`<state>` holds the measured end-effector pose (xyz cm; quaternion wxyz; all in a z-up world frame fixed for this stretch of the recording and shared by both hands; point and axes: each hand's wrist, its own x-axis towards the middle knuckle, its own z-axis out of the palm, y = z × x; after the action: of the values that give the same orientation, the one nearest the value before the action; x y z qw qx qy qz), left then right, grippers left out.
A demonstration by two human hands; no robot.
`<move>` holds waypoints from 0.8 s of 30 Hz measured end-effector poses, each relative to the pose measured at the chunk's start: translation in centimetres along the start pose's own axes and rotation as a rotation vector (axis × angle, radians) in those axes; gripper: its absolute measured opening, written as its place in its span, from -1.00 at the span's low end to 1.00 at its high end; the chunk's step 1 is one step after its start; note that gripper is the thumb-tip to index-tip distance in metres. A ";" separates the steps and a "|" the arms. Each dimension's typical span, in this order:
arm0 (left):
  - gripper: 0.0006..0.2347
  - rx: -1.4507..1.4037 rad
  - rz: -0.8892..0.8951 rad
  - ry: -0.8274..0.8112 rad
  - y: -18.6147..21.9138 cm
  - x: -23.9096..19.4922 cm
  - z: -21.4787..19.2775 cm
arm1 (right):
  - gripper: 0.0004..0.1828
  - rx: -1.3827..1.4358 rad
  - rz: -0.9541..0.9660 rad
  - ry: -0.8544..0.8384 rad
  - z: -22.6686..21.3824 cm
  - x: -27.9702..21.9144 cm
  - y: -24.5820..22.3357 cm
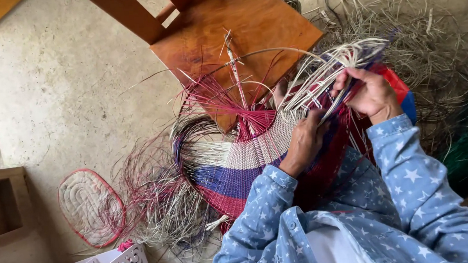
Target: Weaving colored fibers to create a patterned mat
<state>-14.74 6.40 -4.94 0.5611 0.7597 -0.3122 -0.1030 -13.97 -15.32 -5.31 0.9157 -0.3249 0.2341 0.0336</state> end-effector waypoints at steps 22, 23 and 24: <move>-0.69 -0.097 -0.268 -0.185 -0.4 2.1 2.0 | -0.14 -0.236 -0.070 0.066 6.0 -4.7 2.6; -0.67 -0.101 -0.280 -0.178 -0.8 1.5 1.7 | -0.02 -0.101 -0.093 -0.140 3.8 -3.3 2.9; -0.67 -0.096 -0.279 -0.180 -1.2 0.7 1.2 | -0.02 -0.097 -0.097 -0.142 3.0 -2.3 2.8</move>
<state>-14.35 5.23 -6.32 0.5469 0.7556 -0.2476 -0.2622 -15.37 -11.08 -3.83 0.9137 -0.3766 0.1508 0.0235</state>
